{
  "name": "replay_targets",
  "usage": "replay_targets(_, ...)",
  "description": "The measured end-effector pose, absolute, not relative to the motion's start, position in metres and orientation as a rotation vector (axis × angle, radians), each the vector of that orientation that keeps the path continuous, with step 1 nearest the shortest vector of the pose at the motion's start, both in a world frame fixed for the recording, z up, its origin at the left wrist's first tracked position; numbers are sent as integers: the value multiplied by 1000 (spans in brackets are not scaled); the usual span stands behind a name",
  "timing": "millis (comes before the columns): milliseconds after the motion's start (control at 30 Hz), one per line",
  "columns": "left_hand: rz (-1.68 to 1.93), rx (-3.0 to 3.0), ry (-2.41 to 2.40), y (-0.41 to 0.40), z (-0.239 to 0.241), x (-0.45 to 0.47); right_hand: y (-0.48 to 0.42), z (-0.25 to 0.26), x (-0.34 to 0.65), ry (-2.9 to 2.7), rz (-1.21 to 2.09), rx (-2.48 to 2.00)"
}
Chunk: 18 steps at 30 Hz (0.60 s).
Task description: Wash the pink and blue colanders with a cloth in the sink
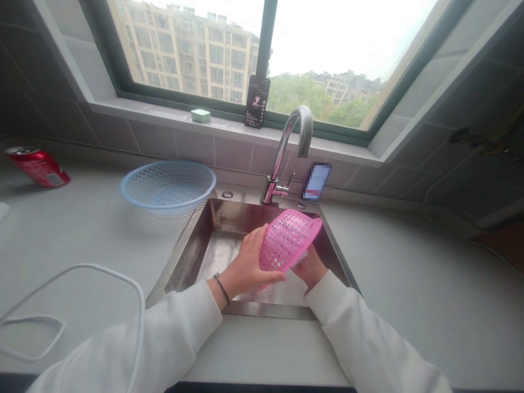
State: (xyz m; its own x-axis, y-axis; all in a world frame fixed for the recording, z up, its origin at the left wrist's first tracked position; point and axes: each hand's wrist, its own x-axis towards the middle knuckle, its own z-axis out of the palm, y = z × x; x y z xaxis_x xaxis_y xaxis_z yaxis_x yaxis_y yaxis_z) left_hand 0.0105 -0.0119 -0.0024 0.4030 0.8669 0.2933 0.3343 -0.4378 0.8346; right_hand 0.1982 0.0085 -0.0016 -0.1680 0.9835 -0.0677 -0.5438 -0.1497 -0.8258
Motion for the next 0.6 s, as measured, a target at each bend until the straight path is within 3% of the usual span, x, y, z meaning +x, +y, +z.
replay_targets(600, 989, 2046, 1138, -12, 4, 14, 9, -2, 190, -801, 1610, -793)
